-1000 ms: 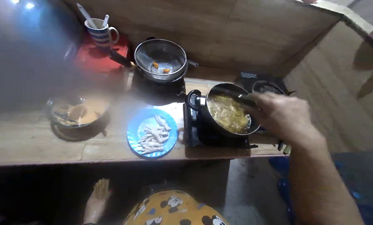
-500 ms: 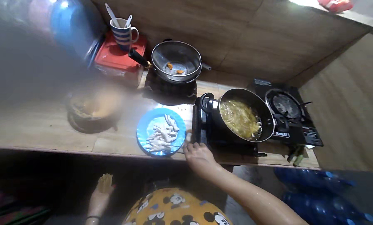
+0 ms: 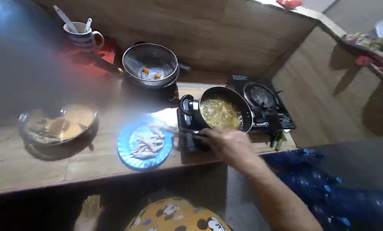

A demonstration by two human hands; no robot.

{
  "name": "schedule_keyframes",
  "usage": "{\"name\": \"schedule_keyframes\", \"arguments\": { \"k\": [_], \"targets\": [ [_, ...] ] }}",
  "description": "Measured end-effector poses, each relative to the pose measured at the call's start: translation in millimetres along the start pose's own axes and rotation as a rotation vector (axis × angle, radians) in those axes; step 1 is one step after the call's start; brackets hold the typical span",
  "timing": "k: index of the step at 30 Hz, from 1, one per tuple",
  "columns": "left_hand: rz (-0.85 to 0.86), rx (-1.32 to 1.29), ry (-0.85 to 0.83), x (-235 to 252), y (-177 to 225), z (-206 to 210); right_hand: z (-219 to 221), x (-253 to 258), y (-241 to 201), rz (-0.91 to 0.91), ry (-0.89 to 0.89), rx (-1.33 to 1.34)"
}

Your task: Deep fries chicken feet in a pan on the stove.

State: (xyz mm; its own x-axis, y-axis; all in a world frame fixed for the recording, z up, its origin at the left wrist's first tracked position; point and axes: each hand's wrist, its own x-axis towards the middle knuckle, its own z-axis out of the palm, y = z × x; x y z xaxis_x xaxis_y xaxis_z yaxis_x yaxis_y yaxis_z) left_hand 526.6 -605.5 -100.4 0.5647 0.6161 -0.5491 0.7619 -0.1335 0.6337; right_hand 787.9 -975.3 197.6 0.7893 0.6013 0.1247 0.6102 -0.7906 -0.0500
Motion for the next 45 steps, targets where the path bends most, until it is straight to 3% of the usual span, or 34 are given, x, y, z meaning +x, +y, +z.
{"name": "schedule_keyframes", "arguments": {
  "k": [4, 9, 16, 18, 22, 25, 28, 30, 38, 45],
  "targets": [
    [0.027, 0.004, -0.04, 8.6, 3.7, 2.8, -50.9, -22.6, 51.8, 0.29, 0.071, -0.133],
    [0.041, 0.012, -0.057, 14.2, 7.7, 8.7, -50.5, -16.1, 104.0, 0.692, -0.155, -0.269],
    [0.034, 0.016, -0.052, 11.6, 9.3, 6.8, -22.0, -2.2, 129.6, 0.838, -0.31, -0.261],
    [0.011, 0.019, -0.037, 7.4, 10.2, 5.3, -32.2, -7.6, 119.3, 0.78, -0.205, -0.217],
    [-0.021, 0.004, -0.013, 1.8, 8.1, 4.1, -38.9, -16.1, 64.9, 0.407, 0.0, -0.06],
    [-0.037, -0.013, 0.013, 2.7, 3.8, 7.5, -4.3, -6.6, 6.8, 0.247, -0.162, 0.036],
    [-0.059, -0.037, 0.031, 0.0, 4.8, 8.2, 35.6, 15.4, -36.2, 0.253, -0.608, 0.137],
    [-0.072, -0.034, 0.037, -3.4, 5.5, 6.2, 57.9, 29.4, -47.4, 0.262, -0.718, 0.185],
    [-0.117, -0.051, 0.054, -10.3, -8.1, -0.1, 81.2, 59.9, -100.8, 0.27, -0.784, 0.067],
    [-0.082, -0.005, 0.036, -10.2, -10.8, -1.5, 87.6, 54.5, -82.9, 0.294, -0.754, 0.138]
  ]
}}
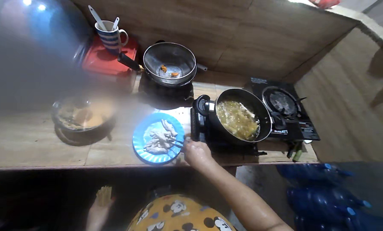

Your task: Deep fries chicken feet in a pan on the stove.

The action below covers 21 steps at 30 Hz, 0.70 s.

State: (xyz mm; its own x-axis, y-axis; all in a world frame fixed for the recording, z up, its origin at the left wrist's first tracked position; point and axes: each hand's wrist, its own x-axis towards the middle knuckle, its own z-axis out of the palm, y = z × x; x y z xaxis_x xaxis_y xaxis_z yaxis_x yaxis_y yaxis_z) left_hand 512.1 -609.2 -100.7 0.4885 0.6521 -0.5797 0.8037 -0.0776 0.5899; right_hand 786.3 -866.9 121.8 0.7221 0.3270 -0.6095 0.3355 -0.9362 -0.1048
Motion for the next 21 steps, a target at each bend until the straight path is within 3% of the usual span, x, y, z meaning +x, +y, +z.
{"name": "schedule_keyframes", "arguments": {
  "k": [7, 13, 17, 21],
  "targets": [
    [0.032, 0.026, -0.047, 3.5, 13.4, 1.0, -15.1, -22.5, 28.0, -0.076, 0.125, 0.141],
    [0.067, 0.049, -0.077, 14.0, 16.5, 4.8, -47.0, -91.3, 94.6, -0.147, 0.69, 0.132],
    [0.077, 0.086, -0.088, 16.0, 18.1, 3.7, -65.4, -127.8, 149.6, 0.072, 0.862, -0.027],
    [0.078, 0.077, -0.091, 14.5, 20.2, 4.6, -65.3, -114.6, 176.0, 0.343, 0.731, -0.093]
  ]
}}
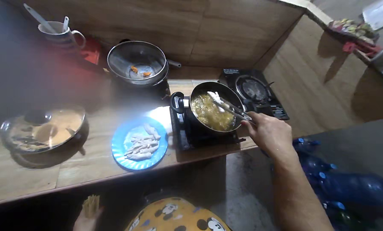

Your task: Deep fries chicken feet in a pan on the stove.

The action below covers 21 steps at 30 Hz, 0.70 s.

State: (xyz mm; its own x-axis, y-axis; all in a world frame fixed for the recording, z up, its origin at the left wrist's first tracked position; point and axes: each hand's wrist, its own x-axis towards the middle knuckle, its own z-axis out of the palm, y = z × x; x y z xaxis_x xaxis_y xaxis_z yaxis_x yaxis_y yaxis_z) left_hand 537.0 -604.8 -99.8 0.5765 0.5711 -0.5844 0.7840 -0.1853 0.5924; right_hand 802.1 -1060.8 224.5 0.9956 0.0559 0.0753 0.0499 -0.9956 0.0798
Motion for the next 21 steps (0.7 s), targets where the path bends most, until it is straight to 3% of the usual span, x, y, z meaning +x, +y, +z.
{"name": "schedule_keyframes", "arguments": {
  "k": [5, 7, 10, 13, 18, 21],
  "targets": [
    [0.015, 0.005, 0.002, -1.2, 2.7, 2.4, 20.4, 24.8, 3.4, 0.153, -0.241, -0.087],
    [0.018, -0.005, 0.012, -1.7, 1.8, 3.8, 18.0, 23.0, 6.0, 0.143, -0.191, -0.065],
    [-0.03, -0.035, 0.02, -7.0, 0.1, 3.8, 5.3, 5.3, -4.9, -0.009, 0.007, 0.029],
    [-0.062, -0.056, 0.033, -9.7, -5.2, 5.2, 5.2, -17.2, -45.2, -0.235, 0.054, 0.157],
    [-0.08, -0.056, 0.057, -14.7, -10.3, 5.6, 59.8, -35.5, -127.3, -0.459, -0.317, 0.091],
    [-0.088, -0.058, 0.072, -20.7, -14.5, 2.7, 84.1, -29.4, -155.7, -0.555, -0.428, 0.035]
  ]
}}
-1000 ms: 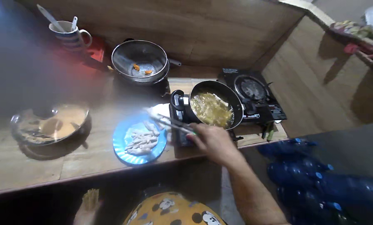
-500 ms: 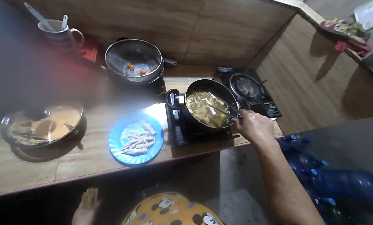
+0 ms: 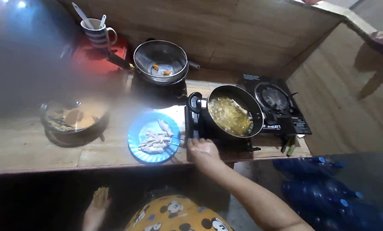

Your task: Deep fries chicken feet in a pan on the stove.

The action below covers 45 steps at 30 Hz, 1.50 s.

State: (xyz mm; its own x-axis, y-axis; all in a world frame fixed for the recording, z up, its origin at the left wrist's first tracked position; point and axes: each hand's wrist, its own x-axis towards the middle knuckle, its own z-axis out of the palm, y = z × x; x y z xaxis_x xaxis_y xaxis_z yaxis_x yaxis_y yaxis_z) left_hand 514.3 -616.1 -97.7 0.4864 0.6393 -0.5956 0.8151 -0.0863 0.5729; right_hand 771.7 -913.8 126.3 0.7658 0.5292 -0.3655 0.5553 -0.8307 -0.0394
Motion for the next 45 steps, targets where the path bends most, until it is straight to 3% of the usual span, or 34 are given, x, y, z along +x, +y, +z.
{"name": "schedule_keyframes", "arguments": {
  "k": [9, 18, 36, 39, 41, 45],
  "targets": [
    [-0.018, -0.046, 0.02, -6.5, -19.1, -3.5, -12.2, 37.7, -13.2, -0.102, -0.155, -0.096],
    [0.036, 0.003, -0.013, -4.4, -9.0, 0.7, -34.7, 29.5, -24.2, -0.074, -0.163, -0.082],
    [0.043, 0.026, -0.037, 2.9, -12.5, -4.0, -19.7, 35.8, -21.7, -0.125, -0.129, -0.124],
    [0.051, 0.034, -0.032, 4.3, -12.5, -6.7, -36.5, 33.1, -20.6, -0.084, -0.158, -0.095],
    [0.044, 0.04, -0.034, 6.1, -13.1, -7.9, -50.6, 20.5, -16.4, -0.04, -0.088, -0.054],
    [0.062, 0.028, -0.042, 6.5, -13.4, -9.0, -68.7, -30.0, 19.3, 0.02, 0.441, -0.052]
  ]
}}
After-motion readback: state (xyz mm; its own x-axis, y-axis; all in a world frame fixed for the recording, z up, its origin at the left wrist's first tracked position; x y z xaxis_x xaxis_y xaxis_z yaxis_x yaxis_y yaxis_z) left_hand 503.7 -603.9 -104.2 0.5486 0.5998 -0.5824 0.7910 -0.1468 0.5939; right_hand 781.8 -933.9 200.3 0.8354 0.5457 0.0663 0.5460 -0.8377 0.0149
